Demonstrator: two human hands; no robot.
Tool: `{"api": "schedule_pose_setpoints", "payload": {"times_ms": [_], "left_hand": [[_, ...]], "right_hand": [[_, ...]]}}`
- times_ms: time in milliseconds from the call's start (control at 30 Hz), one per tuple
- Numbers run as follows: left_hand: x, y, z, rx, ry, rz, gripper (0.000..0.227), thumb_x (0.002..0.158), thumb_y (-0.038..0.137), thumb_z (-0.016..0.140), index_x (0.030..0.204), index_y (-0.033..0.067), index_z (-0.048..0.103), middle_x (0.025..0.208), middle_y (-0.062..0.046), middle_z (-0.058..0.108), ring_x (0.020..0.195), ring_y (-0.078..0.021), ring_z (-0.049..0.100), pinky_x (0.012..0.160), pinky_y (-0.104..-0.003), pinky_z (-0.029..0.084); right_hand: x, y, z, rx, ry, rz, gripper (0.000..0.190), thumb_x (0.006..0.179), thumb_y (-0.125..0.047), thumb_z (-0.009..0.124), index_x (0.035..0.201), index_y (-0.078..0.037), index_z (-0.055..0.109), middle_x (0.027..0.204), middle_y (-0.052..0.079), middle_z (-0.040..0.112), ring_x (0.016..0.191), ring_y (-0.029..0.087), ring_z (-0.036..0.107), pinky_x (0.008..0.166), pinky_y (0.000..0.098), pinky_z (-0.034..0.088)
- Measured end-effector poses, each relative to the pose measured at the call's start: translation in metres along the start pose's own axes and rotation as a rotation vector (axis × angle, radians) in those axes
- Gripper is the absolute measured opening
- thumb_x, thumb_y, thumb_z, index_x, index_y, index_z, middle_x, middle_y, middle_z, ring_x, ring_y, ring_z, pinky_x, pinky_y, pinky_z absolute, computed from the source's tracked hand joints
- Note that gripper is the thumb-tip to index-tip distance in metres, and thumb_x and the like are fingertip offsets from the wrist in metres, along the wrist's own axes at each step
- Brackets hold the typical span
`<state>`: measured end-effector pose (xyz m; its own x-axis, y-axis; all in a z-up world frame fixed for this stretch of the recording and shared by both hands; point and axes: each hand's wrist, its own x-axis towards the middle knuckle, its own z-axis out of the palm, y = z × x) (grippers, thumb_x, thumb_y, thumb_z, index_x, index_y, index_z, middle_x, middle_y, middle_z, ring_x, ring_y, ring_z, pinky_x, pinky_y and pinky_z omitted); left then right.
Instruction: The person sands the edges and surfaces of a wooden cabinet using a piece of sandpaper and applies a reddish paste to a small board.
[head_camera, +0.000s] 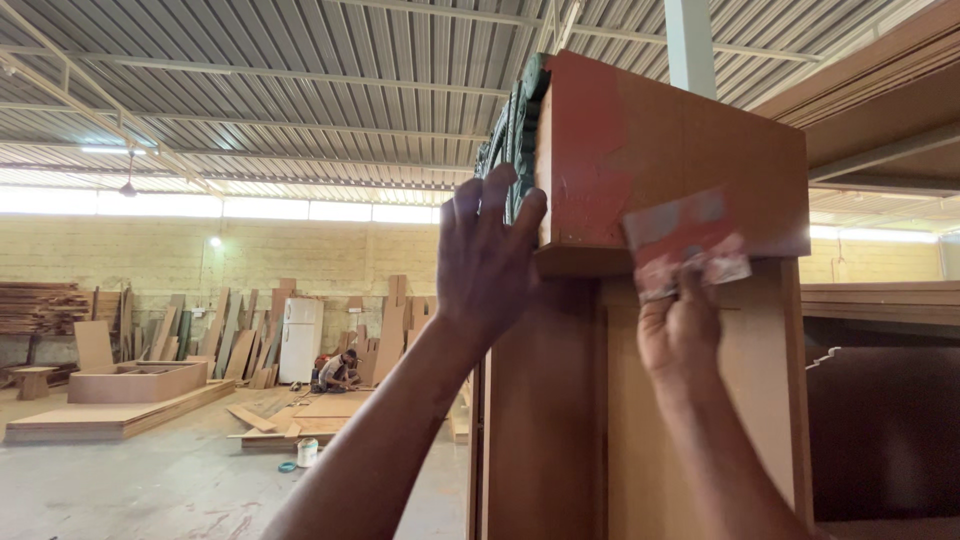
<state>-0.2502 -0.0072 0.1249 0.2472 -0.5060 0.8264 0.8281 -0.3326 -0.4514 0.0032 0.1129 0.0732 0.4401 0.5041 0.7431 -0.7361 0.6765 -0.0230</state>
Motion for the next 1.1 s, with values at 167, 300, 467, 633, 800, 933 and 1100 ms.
{"api": "schedule_pose_setpoints", "payload": {"times_ms": [167,300,467,633,800,933,1100], "left_hand": [[-0.012,0.004,-0.004,0.006,-0.073,-0.038,0.052,0.072,0.006,0.07,0.122,0.0124,0.057,0.133,-0.014,0.047,0.12,-0.0353,0.047,0.096,-0.051,0.043],[-0.019,-0.003,-0.008,-0.014,-0.168,-0.025,0.047,0.073,0.011,0.072,0.118,0.011,0.057,0.131,-0.015,0.05,0.116,-0.0356,0.048,0.091,-0.05,0.043],[-0.021,-0.019,0.002,-0.092,-0.286,-0.072,0.053,0.075,0.005,0.068,0.126,0.0093,0.056,0.13,-0.016,0.051,0.119,-0.037,0.049,0.094,-0.049,0.044],[-0.023,-0.019,0.024,-0.312,-0.403,-0.225,0.053,0.083,0.004,0.065,0.135,0.0078,0.053,0.131,-0.014,0.053,0.117,-0.0355,0.051,0.1,-0.049,0.046],[-0.03,-0.019,0.039,-0.45,-0.34,-0.291,0.059,0.08,0.001,0.064,0.137,0.0034,0.05,0.133,-0.013,0.056,0.115,-0.0363,0.054,0.098,-0.049,0.048],[-0.035,-0.025,0.045,-0.511,-0.27,-0.347,0.054,0.081,-0.006,0.059,0.134,0.005,0.055,0.129,-0.013,0.062,0.113,-0.0355,0.057,0.096,-0.047,0.05],[-0.038,-0.024,0.041,-0.515,-0.245,-0.358,0.046,0.088,-0.004,0.06,0.133,0.0048,0.058,0.13,-0.012,0.065,0.109,-0.0347,0.059,0.095,-0.046,0.051]], "right_hand": [[-0.041,0.077,-0.045,-0.933,-0.069,-0.173,0.032,0.096,-0.017,0.058,0.127,-0.011,0.061,0.113,-0.005,0.069,0.083,0.009,0.061,0.066,0.0267,0.052],[-0.108,0.066,-0.039,-1.346,0.129,0.11,0.033,0.103,-0.03,0.066,0.115,0.0,0.075,0.101,0.024,0.068,0.086,0.034,0.065,0.078,0.0409,0.052],[-0.119,-0.02,0.013,-1.442,-0.252,-0.835,0.036,0.109,-0.027,0.054,0.133,-0.005,0.067,0.122,0.017,0.072,0.111,0.027,0.07,0.094,0.0399,0.054],[-0.058,-0.094,0.081,-1.781,-0.302,-1.001,0.035,0.11,-0.018,0.053,0.14,-0.008,0.068,0.122,0.022,0.071,0.104,0.037,0.069,0.09,0.0479,0.055],[-0.048,-0.08,0.123,-1.969,-0.154,-0.419,0.034,0.103,-0.022,0.054,0.131,-0.011,0.07,0.102,0.021,0.073,0.09,0.036,0.072,0.085,0.0482,0.056],[-0.086,-0.022,0.141,-1.836,-0.535,-0.974,0.027,0.095,-0.017,0.053,0.111,-0.014,0.075,0.112,0.011,0.077,0.1,0.031,0.072,0.092,0.0459,0.056],[-0.107,-0.031,0.155,-1.959,-0.574,-0.857,0.035,0.102,-0.022,0.053,0.133,-0.023,0.068,0.092,0.017,0.072,0.084,0.035,0.069,0.079,0.0502,0.054]]}}
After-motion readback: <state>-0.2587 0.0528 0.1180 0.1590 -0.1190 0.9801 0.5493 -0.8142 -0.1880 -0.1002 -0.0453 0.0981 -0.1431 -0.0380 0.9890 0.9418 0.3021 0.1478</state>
